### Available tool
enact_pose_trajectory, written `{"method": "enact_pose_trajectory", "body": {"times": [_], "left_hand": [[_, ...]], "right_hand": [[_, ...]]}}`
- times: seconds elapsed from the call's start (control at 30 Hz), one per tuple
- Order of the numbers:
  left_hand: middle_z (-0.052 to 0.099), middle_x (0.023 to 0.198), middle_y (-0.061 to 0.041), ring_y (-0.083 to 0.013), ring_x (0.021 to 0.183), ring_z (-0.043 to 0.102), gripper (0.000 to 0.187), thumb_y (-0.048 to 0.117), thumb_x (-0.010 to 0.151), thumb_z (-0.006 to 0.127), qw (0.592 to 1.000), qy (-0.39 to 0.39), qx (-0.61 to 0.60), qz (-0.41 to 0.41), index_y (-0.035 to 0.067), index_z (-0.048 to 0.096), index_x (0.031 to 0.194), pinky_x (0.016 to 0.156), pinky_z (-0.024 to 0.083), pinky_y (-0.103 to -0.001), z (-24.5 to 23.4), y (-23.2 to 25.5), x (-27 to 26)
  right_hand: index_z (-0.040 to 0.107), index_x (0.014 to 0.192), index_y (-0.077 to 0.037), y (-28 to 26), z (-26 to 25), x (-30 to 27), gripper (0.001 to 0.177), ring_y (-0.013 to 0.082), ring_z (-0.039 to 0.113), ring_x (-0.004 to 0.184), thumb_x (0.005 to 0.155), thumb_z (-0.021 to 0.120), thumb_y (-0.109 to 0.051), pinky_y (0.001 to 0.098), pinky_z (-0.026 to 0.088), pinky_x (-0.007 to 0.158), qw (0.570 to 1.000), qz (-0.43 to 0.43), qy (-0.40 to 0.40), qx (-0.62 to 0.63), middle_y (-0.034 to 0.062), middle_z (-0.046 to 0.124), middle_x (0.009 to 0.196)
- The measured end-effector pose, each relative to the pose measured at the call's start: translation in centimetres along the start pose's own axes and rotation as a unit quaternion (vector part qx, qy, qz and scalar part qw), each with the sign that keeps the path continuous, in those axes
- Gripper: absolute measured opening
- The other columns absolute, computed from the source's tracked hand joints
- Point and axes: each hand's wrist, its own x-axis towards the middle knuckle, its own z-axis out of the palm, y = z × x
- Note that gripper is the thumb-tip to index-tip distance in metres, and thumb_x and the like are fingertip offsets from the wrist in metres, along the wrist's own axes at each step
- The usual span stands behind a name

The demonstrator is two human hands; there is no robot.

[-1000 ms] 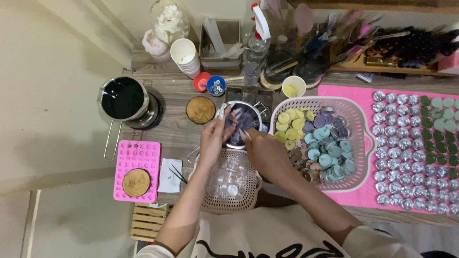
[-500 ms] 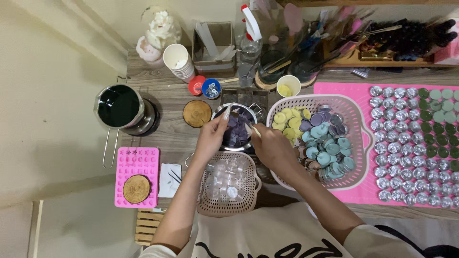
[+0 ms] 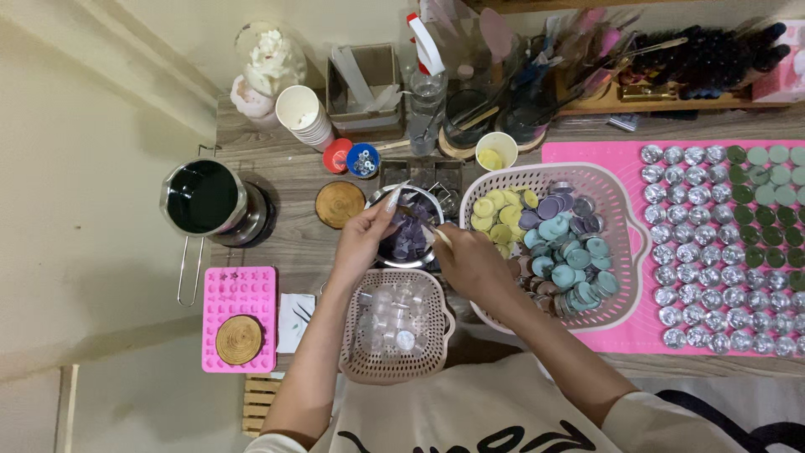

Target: The person places colored wax disks into small silver tins on a pink mat and uses a stick to stir a dark liquid in a small pot.

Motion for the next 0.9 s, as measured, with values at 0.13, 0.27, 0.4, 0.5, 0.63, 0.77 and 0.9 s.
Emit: {"method": "enact_pose_trajectory", "body": {"times": [0.13, 0.27, 0.4, 0.5, 0.63, 0.77, 0.9], "left_hand": [[0.068, 0.133, 0.001, -0.0083, 0.113, 0.064, 0.046, 0.033, 0.102, 0.059, 1.0, -0.013, -0.014, -0.015, 0.012, 0.061, 0.143, 0.098, 0.055, -0.028, 0.0, 0.3, -0.1], [0.07, 0.128, 0.0, -0.0099, 0.108, 0.068, 0.045, 0.032, 0.102, 0.058, 0.998, -0.008, -0.041, -0.046, 0.013, 0.061, 0.144, 0.095, 0.056, -0.028, 0.2, -0.1, 0.0], [0.072, 0.125, -0.003, -0.0107, 0.106, 0.067, 0.044, 0.032, 0.105, 0.059, 0.997, 0.006, -0.066, -0.036, 0.01, 0.064, 0.142, 0.094, 0.057, -0.03, 0.4, -0.6, 0.0], [0.07, 0.126, 0.0, -0.0092, 0.108, 0.065, 0.045, 0.034, 0.105, 0.055, 0.998, 0.005, -0.039, -0.038, 0.014, 0.062, 0.144, 0.095, 0.057, -0.031, 0.5, -0.1, -0.2], [0.067, 0.133, 0.002, -0.0069, 0.115, 0.061, 0.045, 0.031, 0.105, 0.053, 0.999, -0.028, 0.037, 0.01, 0.014, 0.057, 0.146, 0.101, 0.052, -0.028, 0.6, 1.7, -1.0], [0.069, 0.133, -0.002, -0.0065, 0.115, 0.06, 0.046, 0.027, 0.106, 0.056, 0.994, -0.045, 0.091, 0.031, 0.012, 0.057, 0.149, 0.103, 0.045, -0.024, 0.7, 3.2, -1.9], [0.068, 0.136, -0.002, -0.0068, 0.118, 0.06, 0.046, 0.026, 0.103, 0.058, 0.996, -0.048, 0.067, 0.041, 0.011, 0.058, 0.147, 0.105, 0.046, -0.025, 0.7, 3.7, -2.0]], "right_hand": [[0.066, 0.102, 0.0, 0.3, 0.0, 0.0, 0.019, 0.0435, 0.07, 0.073, 0.096, 0.059, -0.017, 0.0534, 0.051, 0.066, 1.0, -0.016, 0.007, -0.02, 0.0246, 0.07, 0.08], [0.067, 0.099, 0.0, 0.4, 0.3, 0.0, 0.022, 0.0423, 0.07, 0.07, 0.098, 0.059, -0.02, 0.0503, 0.052, 0.066, 1.0, 0.009, -0.001, 0.021, 0.0258, 0.069, 0.075], [0.069, 0.098, 0.0, 0.9, 0.9, 0.0, 0.022, 0.043, 0.069, 0.069, 0.097, 0.058, -0.02, 0.0497, 0.051, 0.063, 0.998, -0.007, 0.017, 0.057, 0.0254, 0.068, 0.073], [0.069, 0.1, -0.002, 1.5, 1.3, 0.6, 0.021, 0.0429, 0.069, 0.072, 0.096, 0.059, -0.02, 0.0495, 0.051, 0.065, 0.999, -0.009, 0.028, 0.042, 0.0246, 0.069, 0.076], [0.068, 0.101, -0.001, 2.5, 1.2, 1.0, 0.023, 0.0409, 0.068, 0.075, 0.098, 0.059, -0.022, 0.0486, 0.051, 0.067, 0.998, -0.037, 0.019, 0.051, 0.0232, 0.069, 0.08], [0.068, 0.109, -0.005, 3.1, 0.6, 1.0, 0.026, 0.0355, 0.07, 0.073, 0.098, 0.057, -0.026, 0.0466, 0.052, 0.067, 0.998, -0.029, -0.017, 0.062, 0.0194, 0.071, 0.08], [0.07, 0.112, -0.006, 3.5, -0.2, 1.4, 0.028, 0.0313, 0.071, 0.073, 0.1, 0.056, -0.028, 0.043, 0.053, 0.071, 0.995, -0.029, -0.054, 0.073, 0.0174, 0.072, 0.082]]}}
